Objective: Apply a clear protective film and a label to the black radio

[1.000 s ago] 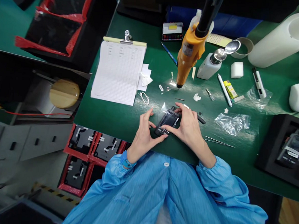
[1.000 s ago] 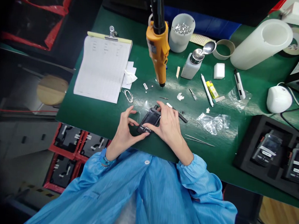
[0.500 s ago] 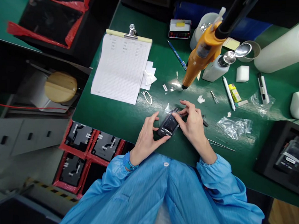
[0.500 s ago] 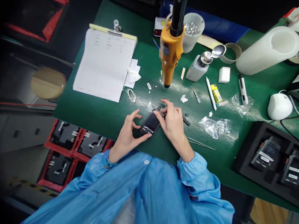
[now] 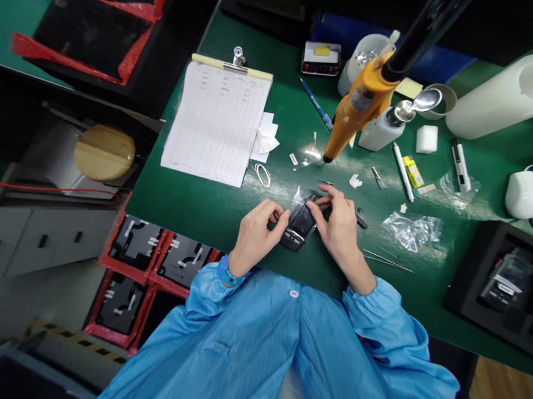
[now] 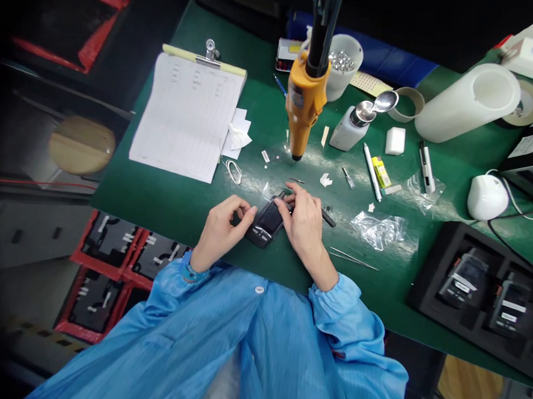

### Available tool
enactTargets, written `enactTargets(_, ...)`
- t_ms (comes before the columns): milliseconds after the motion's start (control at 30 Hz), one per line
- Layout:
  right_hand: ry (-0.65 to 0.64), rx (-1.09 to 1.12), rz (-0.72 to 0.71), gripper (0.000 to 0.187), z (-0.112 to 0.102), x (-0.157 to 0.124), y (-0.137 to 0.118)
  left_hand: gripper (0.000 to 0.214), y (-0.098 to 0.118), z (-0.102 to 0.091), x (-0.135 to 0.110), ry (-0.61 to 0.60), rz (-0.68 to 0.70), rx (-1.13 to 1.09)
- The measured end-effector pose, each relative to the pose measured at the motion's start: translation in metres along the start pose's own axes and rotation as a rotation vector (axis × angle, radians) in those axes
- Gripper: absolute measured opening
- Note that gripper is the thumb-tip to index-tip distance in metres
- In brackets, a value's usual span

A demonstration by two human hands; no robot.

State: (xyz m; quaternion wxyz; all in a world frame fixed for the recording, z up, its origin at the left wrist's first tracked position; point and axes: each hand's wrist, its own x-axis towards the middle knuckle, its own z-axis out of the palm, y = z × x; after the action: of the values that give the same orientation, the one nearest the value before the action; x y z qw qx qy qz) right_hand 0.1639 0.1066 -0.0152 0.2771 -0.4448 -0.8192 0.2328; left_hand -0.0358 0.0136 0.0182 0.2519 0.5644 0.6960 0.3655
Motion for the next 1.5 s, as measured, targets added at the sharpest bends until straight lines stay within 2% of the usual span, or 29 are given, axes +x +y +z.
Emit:
enactTargets(267,-0.018,0.025,0.036,0.042,0.001,0.0,-0.003,0.022,0.014,-0.008,0.001,-0.053,0.147,0.191)
enactTargets(400,-0.014,0.016,0.047,0.044,0.003,-0.001,-0.005,0.023,0.019,-0.009,0.0,-0.074,0.139,0.261)
enactTargets(600,0.006,-0.048,0.055,0.043,0.006,-0.003,-0.011,0.024,0.015,-0.009,-0.002,-0.061,0.098,0.276)
enactTargets(700,0.019,-0.096,0.068,0.042,0.006,-0.004,-0.018,0.024,0.012,-0.002,-0.004,-0.016,0.041,0.194)
enactTargets(833,0.049,-0.157,0.081,0.044,0.007,-0.006,-0.026,0.025,0.008,0.014,-0.008,0.112,-0.022,0.024)
enactTargets(900,0.045,-0.148,0.091,0.045,0.007,-0.007,-0.027,0.027,0.006,0.02,-0.01,0.168,-0.044,0.007)
enactTargets(1067,0.017,-0.103,0.095,0.042,0.008,-0.009,-0.025,0.028,0.007,0.027,-0.017,0.211,-0.067,-0.035)
enactTargets(1167,0.008,-0.103,0.098,0.04,0.009,-0.01,-0.025,0.025,0.008,0.034,-0.021,0.288,-0.063,-0.087)
enactTargets(1300,0.047,-0.116,0.027,0.036,0.009,-0.012,-0.027,0.027,0.005,0.041,-0.021,0.37,-0.059,-0.093)
enactTargets(1367,0.061,-0.109,-0.01,0.034,0.006,-0.014,-0.027,0.027,0.002,0.038,-0.019,0.328,-0.051,-0.103)
enactTargets(1500,0.048,-0.096,0.01,0.029,0.0,-0.018,-0.024,0.024,-0.001,0.019,-0.014,0.144,0.033,-0.096)
